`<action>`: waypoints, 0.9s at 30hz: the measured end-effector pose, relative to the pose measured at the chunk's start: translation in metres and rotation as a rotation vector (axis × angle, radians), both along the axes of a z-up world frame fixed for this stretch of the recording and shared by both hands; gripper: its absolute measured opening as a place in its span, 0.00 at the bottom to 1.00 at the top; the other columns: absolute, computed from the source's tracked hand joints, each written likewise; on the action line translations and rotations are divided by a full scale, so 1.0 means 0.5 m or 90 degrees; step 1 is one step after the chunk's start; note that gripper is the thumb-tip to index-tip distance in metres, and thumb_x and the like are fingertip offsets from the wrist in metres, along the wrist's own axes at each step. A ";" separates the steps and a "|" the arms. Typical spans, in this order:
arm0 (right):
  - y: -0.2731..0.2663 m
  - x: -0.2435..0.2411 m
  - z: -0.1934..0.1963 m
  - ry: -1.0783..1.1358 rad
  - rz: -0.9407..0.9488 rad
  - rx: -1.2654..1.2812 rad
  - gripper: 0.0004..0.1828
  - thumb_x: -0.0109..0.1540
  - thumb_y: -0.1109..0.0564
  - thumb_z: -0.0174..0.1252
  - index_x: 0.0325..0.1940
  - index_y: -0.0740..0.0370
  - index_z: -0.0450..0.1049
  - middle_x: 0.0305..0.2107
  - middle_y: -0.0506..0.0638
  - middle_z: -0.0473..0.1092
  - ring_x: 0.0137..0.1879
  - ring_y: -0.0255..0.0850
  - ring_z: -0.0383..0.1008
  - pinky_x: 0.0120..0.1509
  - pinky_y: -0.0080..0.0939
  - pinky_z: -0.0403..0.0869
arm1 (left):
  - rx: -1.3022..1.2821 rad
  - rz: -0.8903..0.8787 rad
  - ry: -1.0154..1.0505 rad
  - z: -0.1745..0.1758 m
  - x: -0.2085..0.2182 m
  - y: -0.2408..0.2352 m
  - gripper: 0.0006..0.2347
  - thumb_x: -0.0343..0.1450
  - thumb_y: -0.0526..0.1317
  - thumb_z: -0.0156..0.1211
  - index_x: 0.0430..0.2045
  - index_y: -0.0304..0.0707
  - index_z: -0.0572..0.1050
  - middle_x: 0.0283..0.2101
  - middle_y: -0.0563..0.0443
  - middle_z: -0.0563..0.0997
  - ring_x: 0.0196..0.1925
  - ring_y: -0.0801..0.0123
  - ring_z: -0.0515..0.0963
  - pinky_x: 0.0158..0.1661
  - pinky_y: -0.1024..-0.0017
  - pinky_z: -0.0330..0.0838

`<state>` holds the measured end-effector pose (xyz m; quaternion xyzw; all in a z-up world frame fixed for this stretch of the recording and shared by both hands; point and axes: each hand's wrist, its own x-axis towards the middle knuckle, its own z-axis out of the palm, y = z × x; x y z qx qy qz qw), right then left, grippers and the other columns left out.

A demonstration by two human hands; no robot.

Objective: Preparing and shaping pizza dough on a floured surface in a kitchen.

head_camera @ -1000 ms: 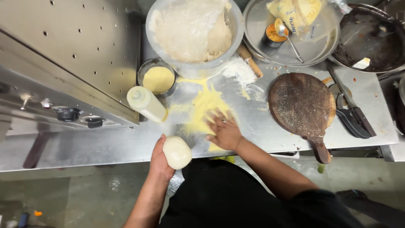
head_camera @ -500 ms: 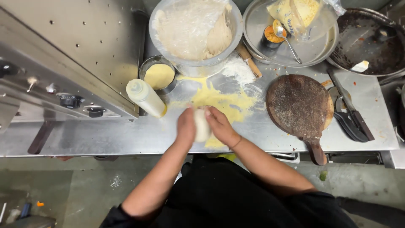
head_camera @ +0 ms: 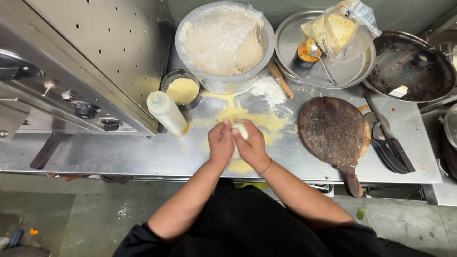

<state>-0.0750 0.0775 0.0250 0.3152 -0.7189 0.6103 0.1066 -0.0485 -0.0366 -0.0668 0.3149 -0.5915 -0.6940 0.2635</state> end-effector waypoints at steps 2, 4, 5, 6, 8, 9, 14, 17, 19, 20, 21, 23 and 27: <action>-0.004 -0.001 0.032 -0.138 -0.004 0.027 0.12 0.63 0.54 0.64 0.41 0.67 0.74 0.29 0.55 0.76 0.35 0.42 0.76 0.41 0.42 0.76 | 0.101 -0.110 0.165 -0.009 -0.001 0.000 0.25 0.85 0.53 0.50 0.44 0.19 0.76 0.45 0.33 0.79 0.43 0.60 0.76 0.45 0.64 0.74; -0.001 -0.003 0.017 -0.125 -0.052 -0.003 0.11 0.64 0.55 0.63 0.40 0.67 0.75 0.30 0.55 0.76 0.35 0.42 0.76 0.41 0.42 0.76 | 0.237 -0.063 0.160 0.074 0.019 0.024 0.22 0.80 0.55 0.47 0.49 0.30 0.74 0.46 0.39 0.79 0.44 0.63 0.78 0.45 0.66 0.75; -0.002 -0.009 0.012 -0.114 -0.099 -0.031 0.11 0.65 0.55 0.62 0.39 0.67 0.75 0.30 0.55 0.75 0.36 0.42 0.77 0.42 0.43 0.76 | 0.374 -0.014 0.151 0.117 0.026 0.033 0.22 0.76 0.56 0.43 0.53 0.41 0.73 0.48 0.45 0.80 0.45 0.66 0.81 0.45 0.69 0.76; -0.001 0.000 -0.015 -0.112 -0.096 -0.033 0.11 0.65 0.55 0.62 0.39 0.67 0.75 0.30 0.55 0.75 0.36 0.42 0.77 0.42 0.43 0.76 | 0.372 -0.013 0.154 0.132 0.033 0.043 0.22 0.76 0.56 0.43 0.53 0.41 0.73 0.48 0.45 0.80 0.45 0.66 0.81 0.45 0.69 0.76; 0.001 0.019 -0.074 -0.107 -0.056 0.003 0.10 0.66 0.55 0.62 0.40 0.66 0.75 0.30 0.55 0.75 0.37 0.43 0.77 0.43 0.43 0.76 | 0.616 0.049 -0.040 0.157 0.051 0.064 0.23 0.73 0.59 0.39 0.50 0.46 0.73 0.47 0.52 0.81 0.42 0.64 0.81 0.39 0.61 0.72; 0.002 0.028 -0.033 -0.108 -0.052 0.003 0.10 0.66 0.55 0.62 0.40 0.66 0.75 0.30 0.55 0.75 0.37 0.43 0.77 0.43 0.43 0.76 | 0.616 0.052 -0.039 0.141 0.047 0.050 0.23 0.73 0.59 0.39 0.50 0.46 0.73 0.47 0.52 0.81 0.42 0.64 0.81 0.39 0.61 0.72; 0.011 0.033 0.070 0.073 0.043 0.022 0.21 0.63 0.56 0.63 0.52 0.75 0.70 0.36 0.61 0.73 0.41 0.50 0.77 0.47 0.46 0.75 | 0.016 -0.115 0.077 0.046 0.023 -0.001 0.27 0.83 0.53 0.45 0.39 0.17 0.77 0.41 0.30 0.82 0.40 0.56 0.77 0.42 0.62 0.74; -0.001 -0.001 0.019 0.014 -0.057 -0.009 0.13 0.63 0.56 0.65 0.44 0.70 0.77 0.34 0.59 0.77 0.39 0.49 0.80 0.46 0.45 0.78 | 0.193 -0.053 0.137 0.052 0.021 0.015 0.26 0.84 0.54 0.39 0.38 0.21 0.74 0.39 0.36 0.79 0.38 0.59 0.77 0.42 0.63 0.74; -0.007 -0.001 -0.008 -0.016 -0.078 -0.042 0.12 0.63 0.56 0.64 0.45 0.69 0.76 0.34 0.58 0.77 0.39 0.49 0.79 0.46 0.44 0.78 | 0.333 0.004 0.122 0.078 0.024 0.038 0.26 0.81 0.55 0.37 0.38 0.25 0.75 0.39 0.40 0.81 0.40 0.62 0.80 0.45 0.67 0.74; -0.007 0.007 -0.026 -0.057 -0.099 -0.069 0.12 0.64 0.56 0.64 0.45 0.68 0.75 0.33 0.57 0.77 0.39 0.49 0.79 0.46 0.44 0.78 | 0.477 0.066 0.095 0.087 0.034 0.054 0.26 0.79 0.56 0.35 0.38 0.29 0.76 0.40 0.45 0.83 0.41 0.65 0.82 0.47 0.70 0.74; -0.007 0.014 -0.040 -0.057 -0.097 -0.070 0.12 0.64 0.56 0.64 0.45 0.68 0.75 0.33 0.57 0.77 0.39 0.49 0.79 0.46 0.44 0.78 | 0.476 0.068 0.095 0.100 0.039 0.056 0.26 0.79 0.56 0.35 0.38 0.29 0.76 0.40 0.45 0.83 0.41 0.65 0.82 0.47 0.70 0.74; -0.002 0.031 -0.070 -0.003 -0.069 0.064 0.09 0.66 0.57 0.64 0.46 0.65 0.75 0.34 0.57 0.76 0.40 0.48 0.78 0.46 0.44 0.77 | 0.435 0.167 -0.045 0.122 0.051 0.066 0.22 0.78 0.54 0.38 0.37 0.36 0.76 0.39 0.49 0.83 0.40 0.66 0.81 0.46 0.68 0.73; 0.017 0.047 0.090 0.143 -0.024 -0.036 0.27 0.59 0.58 0.61 0.58 0.76 0.65 0.45 0.71 0.66 0.43 0.56 0.72 0.45 0.47 0.75 | 0.179 0.009 0.102 0.047 0.041 0.019 0.21 0.79 0.50 0.43 0.37 0.27 0.76 0.40 0.41 0.81 0.41 0.61 0.80 0.45 0.62 0.74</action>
